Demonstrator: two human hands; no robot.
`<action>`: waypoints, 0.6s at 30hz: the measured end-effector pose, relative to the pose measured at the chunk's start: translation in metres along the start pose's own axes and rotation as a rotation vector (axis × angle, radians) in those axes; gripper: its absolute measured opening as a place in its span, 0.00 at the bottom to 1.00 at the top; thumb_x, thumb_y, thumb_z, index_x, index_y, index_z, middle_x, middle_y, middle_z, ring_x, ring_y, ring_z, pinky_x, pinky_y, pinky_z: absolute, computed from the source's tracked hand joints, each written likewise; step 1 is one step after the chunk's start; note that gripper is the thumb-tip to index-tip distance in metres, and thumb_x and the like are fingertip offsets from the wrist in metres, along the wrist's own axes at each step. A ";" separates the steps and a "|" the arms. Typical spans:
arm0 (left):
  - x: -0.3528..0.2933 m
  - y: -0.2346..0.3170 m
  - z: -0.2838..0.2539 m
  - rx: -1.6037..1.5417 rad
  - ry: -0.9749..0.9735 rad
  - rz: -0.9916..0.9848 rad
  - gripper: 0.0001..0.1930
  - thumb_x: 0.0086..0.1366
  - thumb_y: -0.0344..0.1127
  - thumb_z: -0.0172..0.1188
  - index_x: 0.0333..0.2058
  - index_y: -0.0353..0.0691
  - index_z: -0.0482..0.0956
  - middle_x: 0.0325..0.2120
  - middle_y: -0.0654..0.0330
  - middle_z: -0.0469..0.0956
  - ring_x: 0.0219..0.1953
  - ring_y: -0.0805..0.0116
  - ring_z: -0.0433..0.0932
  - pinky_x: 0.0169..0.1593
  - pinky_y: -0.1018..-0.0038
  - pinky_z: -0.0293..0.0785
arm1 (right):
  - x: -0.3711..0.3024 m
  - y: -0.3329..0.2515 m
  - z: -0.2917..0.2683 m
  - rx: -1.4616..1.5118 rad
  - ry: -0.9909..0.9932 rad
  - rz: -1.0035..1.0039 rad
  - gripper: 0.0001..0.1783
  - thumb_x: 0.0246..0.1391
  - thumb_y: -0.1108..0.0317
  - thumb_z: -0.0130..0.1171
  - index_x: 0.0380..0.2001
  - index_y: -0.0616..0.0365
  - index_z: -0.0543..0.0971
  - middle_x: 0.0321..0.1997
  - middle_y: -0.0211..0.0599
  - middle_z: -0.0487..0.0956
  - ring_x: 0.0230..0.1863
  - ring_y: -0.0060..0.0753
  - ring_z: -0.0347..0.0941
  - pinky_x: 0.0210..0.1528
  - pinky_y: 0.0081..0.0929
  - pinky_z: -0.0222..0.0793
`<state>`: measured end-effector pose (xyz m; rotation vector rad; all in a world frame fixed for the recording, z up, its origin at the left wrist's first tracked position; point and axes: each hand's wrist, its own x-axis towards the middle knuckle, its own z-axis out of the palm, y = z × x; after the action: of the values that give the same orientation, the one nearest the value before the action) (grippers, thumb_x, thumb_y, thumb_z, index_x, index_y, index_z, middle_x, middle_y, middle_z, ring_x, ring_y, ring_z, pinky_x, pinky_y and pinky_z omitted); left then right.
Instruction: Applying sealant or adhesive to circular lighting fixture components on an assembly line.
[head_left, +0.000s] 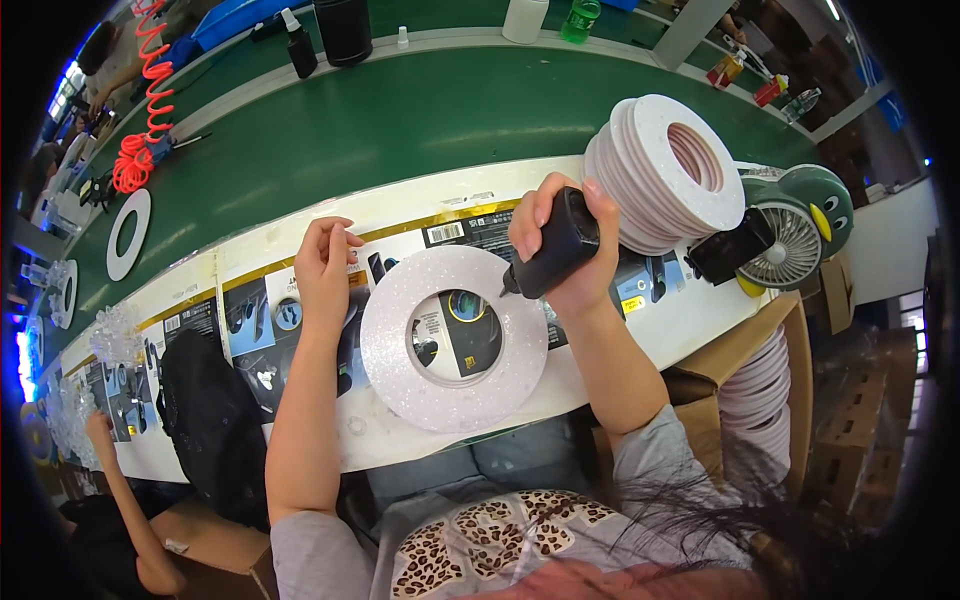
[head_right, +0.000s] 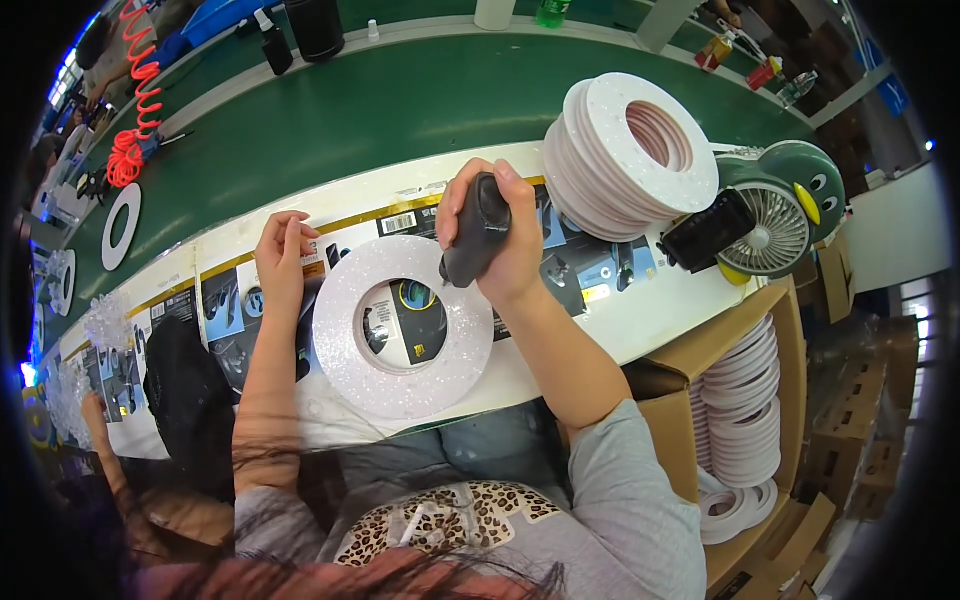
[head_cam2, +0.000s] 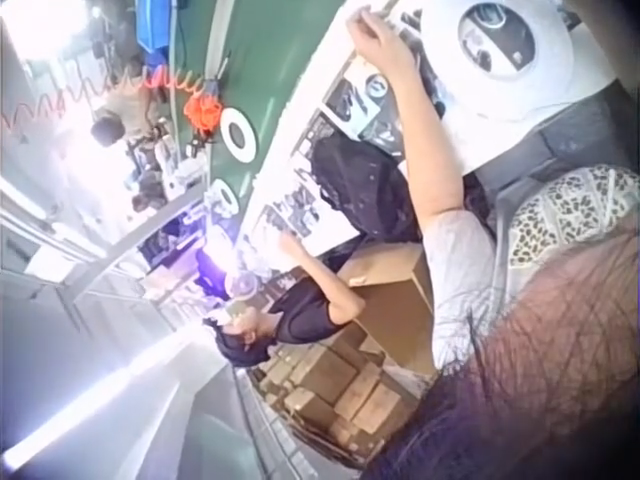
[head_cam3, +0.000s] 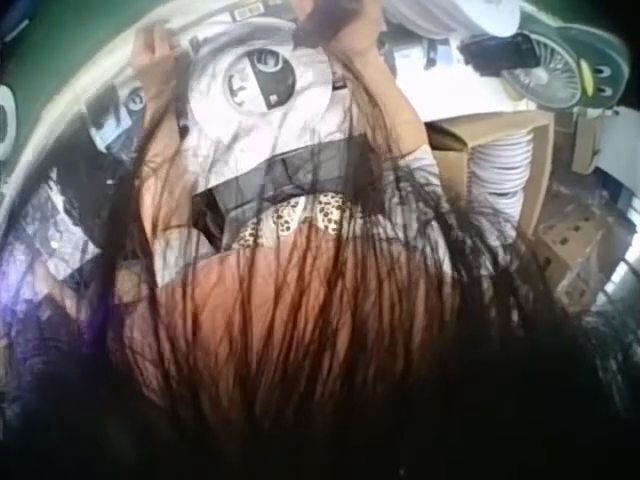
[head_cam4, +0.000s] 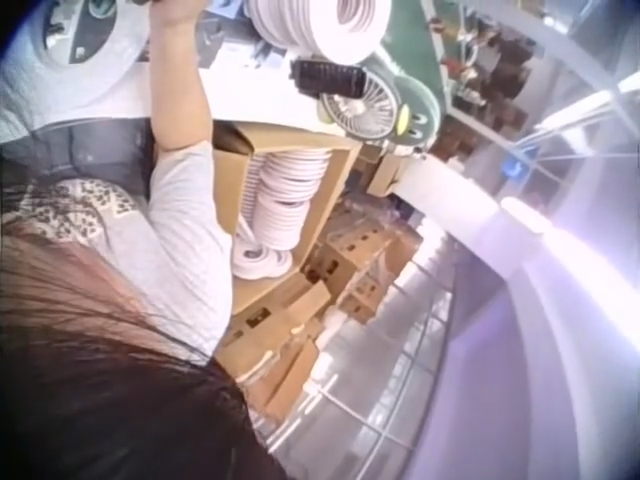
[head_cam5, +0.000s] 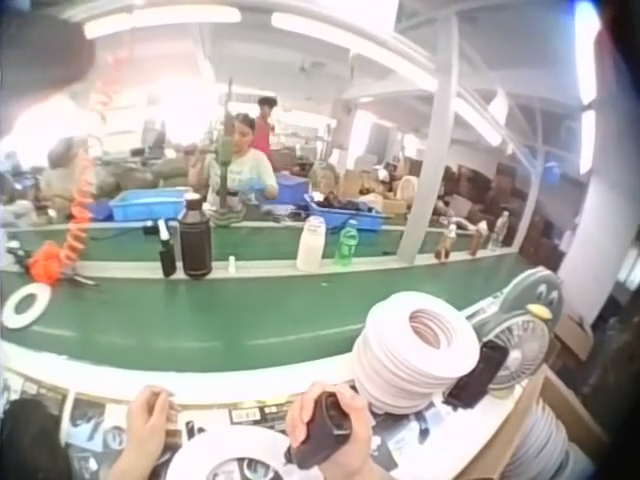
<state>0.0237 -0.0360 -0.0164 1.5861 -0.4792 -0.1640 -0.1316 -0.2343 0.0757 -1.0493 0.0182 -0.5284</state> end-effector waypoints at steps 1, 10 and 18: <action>0.000 0.000 0.000 0.002 0.000 0.002 0.09 0.70 0.33 0.47 0.37 0.36 0.74 0.24 0.64 0.75 0.23 0.83 0.65 0.29 0.86 0.63 | 0.000 0.000 0.000 0.002 -0.001 -0.002 0.25 0.61 0.48 0.31 0.21 0.57 0.64 0.15 0.35 0.64 0.19 0.26 0.61 0.25 0.22 0.60; -0.001 0.001 0.000 0.018 -0.005 -0.001 0.08 0.69 0.33 0.47 0.37 0.36 0.74 0.24 0.63 0.76 0.24 0.82 0.67 0.30 0.84 0.64 | 0.000 0.001 -0.002 0.021 -0.009 -0.007 0.25 0.61 0.48 0.32 0.21 0.57 0.64 0.15 0.36 0.65 0.19 0.26 0.61 0.24 0.22 0.59; 0.002 0.002 0.000 0.027 -0.009 0.017 0.08 0.69 0.33 0.47 0.37 0.36 0.73 0.25 0.63 0.76 0.24 0.81 0.67 0.30 0.84 0.65 | 0.003 0.001 -0.002 0.010 0.009 -0.003 0.26 0.61 0.47 0.34 0.21 0.57 0.64 0.14 0.36 0.65 0.18 0.26 0.61 0.24 0.22 0.59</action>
<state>0.0248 -0.0368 -0.0140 1.6080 -0.5036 -0.1531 -0.1289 -0.2365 0.0749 -1.0373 0.0216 -0.5350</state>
